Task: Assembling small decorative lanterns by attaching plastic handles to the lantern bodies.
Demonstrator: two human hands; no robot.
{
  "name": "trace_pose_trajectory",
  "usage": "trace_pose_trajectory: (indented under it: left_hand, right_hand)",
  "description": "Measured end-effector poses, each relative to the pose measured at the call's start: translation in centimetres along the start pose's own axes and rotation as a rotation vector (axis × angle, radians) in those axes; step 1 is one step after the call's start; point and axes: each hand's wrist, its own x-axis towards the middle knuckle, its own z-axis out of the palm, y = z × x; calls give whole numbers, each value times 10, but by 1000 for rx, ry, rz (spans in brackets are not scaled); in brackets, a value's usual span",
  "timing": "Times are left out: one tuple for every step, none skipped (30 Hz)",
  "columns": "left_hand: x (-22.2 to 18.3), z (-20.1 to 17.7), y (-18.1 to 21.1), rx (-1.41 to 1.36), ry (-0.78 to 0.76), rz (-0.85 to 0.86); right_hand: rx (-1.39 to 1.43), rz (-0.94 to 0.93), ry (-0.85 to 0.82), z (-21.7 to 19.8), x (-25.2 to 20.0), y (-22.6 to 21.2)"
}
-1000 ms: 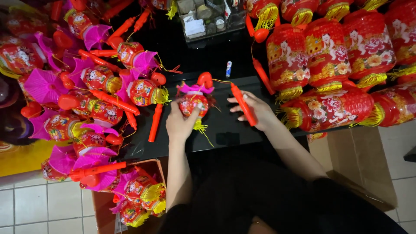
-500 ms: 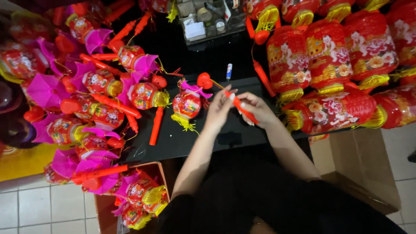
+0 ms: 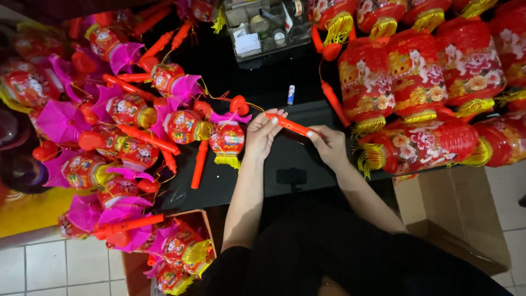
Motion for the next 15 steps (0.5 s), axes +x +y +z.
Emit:
trace_pose_trajectory:
  left_hand:
    - [1,-2,-2,-1,-1,-5]
    - [3,-4,-4,-11,-3,-4]
    - [5,-6,-6,-21,-5,-3]
    - [6,-8,-6,-25,-5,-4]
    - [7,-9,-5,-56,-9,-10]
    - [7,-11,-5,-87,-11,-16]
    - [8,-11,-8,-91,-10,-16]
    - [9,-11,-8,-115,-21,-26]
    - [9,-11,-9,-138,-33,-36]
    - [9,-10,-7,-139,-34,-33]
    - [8,-7,-6,-134,-34,-35]
    - [7,-4,-6,-131,-35,-40]
    - [6,-1,-6,-133,-37,-40]
    - [5,1,-5,-116,-28,-43]
    - [5,3,-3,-100,-18,-46]
  right_hand:
    - [-3,3,2,1,-1,-6]
    - [-106,-110,55,2,0,-12]
    - [-209,-224,108,3,0,-17]
    - [-213,-225,106,5,1,-19]
    - [-164,-260,121,8,2,-20]
    - [-115,-294,133,10,2,-21]
    - [-119,-293,130,9,0,-11]
    - [-31,-187,77,9,-2,-1]
    - [56,-79,24,10,-5,10]
    - [57,-81,23,11,-5,8]
    - [58,-46,10,11,-5,7]
    - [56,-10,0,10,-6,5]
    - [54,-11,1,9,-7,5]
    - [29,-21,38,10,-7,4]
    - [4,-31,76,10,-8,3]
